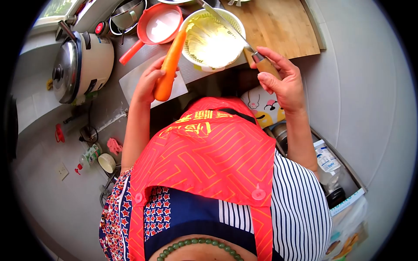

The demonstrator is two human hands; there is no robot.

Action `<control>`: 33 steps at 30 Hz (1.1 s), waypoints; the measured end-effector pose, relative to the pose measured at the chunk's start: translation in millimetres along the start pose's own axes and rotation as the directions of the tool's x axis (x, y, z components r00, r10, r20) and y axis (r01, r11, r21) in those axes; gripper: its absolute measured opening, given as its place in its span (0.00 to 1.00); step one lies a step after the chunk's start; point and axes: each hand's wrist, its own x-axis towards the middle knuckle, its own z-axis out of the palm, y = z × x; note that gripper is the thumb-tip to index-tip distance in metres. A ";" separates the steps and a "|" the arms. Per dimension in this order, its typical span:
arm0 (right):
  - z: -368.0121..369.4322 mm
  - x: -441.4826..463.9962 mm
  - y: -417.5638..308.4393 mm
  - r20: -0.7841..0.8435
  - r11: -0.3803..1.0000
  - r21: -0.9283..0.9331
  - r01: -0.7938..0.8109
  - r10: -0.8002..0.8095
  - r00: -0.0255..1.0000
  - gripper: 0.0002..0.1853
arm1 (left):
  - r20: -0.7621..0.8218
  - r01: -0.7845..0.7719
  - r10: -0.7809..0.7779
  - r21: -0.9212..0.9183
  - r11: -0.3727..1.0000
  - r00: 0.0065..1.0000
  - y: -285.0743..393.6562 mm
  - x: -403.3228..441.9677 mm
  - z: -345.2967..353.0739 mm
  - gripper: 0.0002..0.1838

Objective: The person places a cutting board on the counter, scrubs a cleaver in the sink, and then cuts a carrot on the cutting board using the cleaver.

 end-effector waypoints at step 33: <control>195.6 28.0 168.2 0.000 0.409 -0.911 -0.060 0.144 0.990 0.20 | 0.210 -0.150 0.546 0.977 -0.152 0.811 -96.0 -46.7 -177.8 0.17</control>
